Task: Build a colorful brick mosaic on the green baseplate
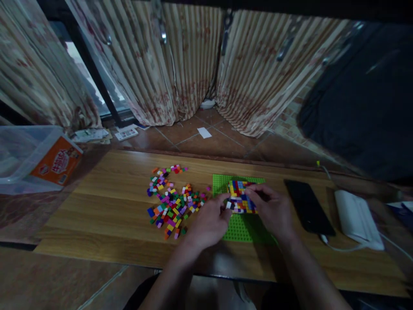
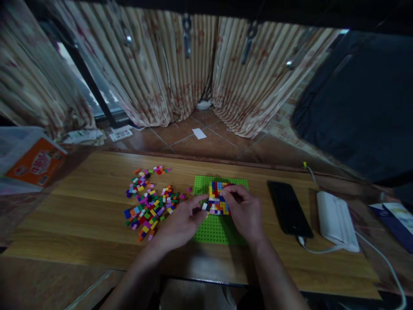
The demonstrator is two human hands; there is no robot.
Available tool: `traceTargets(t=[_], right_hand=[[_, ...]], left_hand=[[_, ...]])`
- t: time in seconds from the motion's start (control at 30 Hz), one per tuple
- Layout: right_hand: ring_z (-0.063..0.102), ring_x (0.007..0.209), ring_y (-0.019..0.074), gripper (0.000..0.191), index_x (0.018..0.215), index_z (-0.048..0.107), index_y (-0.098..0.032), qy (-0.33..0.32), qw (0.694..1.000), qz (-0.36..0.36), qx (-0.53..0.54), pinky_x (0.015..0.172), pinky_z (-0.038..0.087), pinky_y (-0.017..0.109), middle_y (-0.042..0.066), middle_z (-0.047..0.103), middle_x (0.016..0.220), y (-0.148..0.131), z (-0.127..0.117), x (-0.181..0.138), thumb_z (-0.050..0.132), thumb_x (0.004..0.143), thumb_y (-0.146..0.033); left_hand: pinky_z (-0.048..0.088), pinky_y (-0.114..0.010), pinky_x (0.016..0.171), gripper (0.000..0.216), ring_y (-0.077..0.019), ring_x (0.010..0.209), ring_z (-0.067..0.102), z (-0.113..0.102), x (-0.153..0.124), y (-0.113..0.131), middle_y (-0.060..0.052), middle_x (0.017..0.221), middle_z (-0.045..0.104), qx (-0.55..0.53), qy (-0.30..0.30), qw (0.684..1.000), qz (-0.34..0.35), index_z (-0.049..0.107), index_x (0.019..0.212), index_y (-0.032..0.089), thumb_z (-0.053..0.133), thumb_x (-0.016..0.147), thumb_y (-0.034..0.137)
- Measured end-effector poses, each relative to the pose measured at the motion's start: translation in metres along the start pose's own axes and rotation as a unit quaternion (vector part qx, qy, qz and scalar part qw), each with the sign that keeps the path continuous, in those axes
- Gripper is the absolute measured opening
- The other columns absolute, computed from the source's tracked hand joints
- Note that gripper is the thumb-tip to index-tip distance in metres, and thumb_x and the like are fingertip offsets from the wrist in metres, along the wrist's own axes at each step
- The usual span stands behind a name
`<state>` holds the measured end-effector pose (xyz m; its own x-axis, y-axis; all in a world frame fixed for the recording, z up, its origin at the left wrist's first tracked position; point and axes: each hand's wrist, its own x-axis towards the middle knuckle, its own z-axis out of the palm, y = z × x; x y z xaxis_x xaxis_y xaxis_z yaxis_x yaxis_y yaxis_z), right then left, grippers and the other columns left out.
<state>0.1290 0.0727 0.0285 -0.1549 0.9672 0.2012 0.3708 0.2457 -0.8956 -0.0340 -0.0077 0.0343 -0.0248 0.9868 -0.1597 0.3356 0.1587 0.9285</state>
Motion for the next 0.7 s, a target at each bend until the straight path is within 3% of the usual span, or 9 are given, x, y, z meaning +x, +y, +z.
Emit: traceTargets(t=[0.13, 0.3, 0.47, 0.57, 0.7], right_hand=[[0.063, 0.069, 0.0184, 0.025, 0.077, 0.07, -0.019, 0.059, 0.996, 0.017, 0.064, 0.064, 0.051, 0.031, 0.004, 0.071, 0.075, -0.011, -0.018, -0.016, 0.068, 0.077, -0.044], [0.065, 0.076, 0.0201, 0.028, 0.081, 0.072, -0.019, -0.03, 0.998, 0.005, 0.052, 0.071, 0.05, 0.031, 0.004, 0.072, 0.08, -0.026, -0.047, -0.058, 0.063, 0.082, -0.045], [0.065, 0.079, 0.0219, 0.028, 0.08, 0.071, -0.02, -0.041, 0.998, 0.037, 0.016, 0.073, 0.048, 0.032, 0.005, 0.072, 0.081, -0.028, -0.055, -0.124, 0.056, 0.085, -0.043], [0.064, 0.074, 0.0211, 0.026, 0.075, 0.069, -0.021, -0.09, 0.996, 0.029, -0.002, 0.07, 0.046, 0.031, 0.003, 0.069, 0.074, -0.028, -0.048, -0.167, 0.053, 0.085, -0.037], [0.065, 0.074, 0.0203, 0.021, 0.073, 0.069, -0.021, -0.144, 0.989, 0.021, -0.033, 0.069, 0.045, 0.029, 0.003, 0.068, 0.075, -0.03, -0.035, -0.212, 0.051, 0.082, -0.029]], left_hand=[[0.046, -0.027, 0.068, 0.037, -0.0164, 0.076, 0.061, -0.004, 0.003, -0.004, -0.004, 0.088, 0.069, -0.07, 0.031, 0.997, 0.021, 0.063, 0.118, 0.015, 0.054, 0.082, 0.02], [0.046, -0.025, 0.067, 0.016, -0.0135, 0.071, 0.057, -0.002, -0.012, 0.021, -0.001, 0.075, 0.062, -0.165, 0.037, 0.985, 0.04, 0.063, 0.092, 0.014, 0.059, 0.078, 0.021], [0.045, -0.025, 0.067, 0.012, -0.0128, 0.068, 0.056, 0.021, -0.071, 0.044, 0.001, 0.072, 0.059, -0.155, 0.021, 0.986, 0.049, 0.06, 0.087, 0.015, 0.058, 0.076, 0.017], [0.043, -0.024, 0.064, 0.013, -0.0122, 0.064, 0.055, 0.037, -0.119, 0.024, 0.002, 0.069, 0.059, -0.155, 0.009, 0.988, 0.011, 0.06, 0.087, 0.017, 0.061, 0.075, 0.019], [0.04, -0.024, 0.058, 0.016, -0.0121, 0.057, 0.053, 0.044, -0.172, -0.01, 0.002, 0.061, 0.057, -0.161, 0.035, 0.985, -0.041, 0.058, 0.073, 0.017, 0.068, 0.07, 0.029]])
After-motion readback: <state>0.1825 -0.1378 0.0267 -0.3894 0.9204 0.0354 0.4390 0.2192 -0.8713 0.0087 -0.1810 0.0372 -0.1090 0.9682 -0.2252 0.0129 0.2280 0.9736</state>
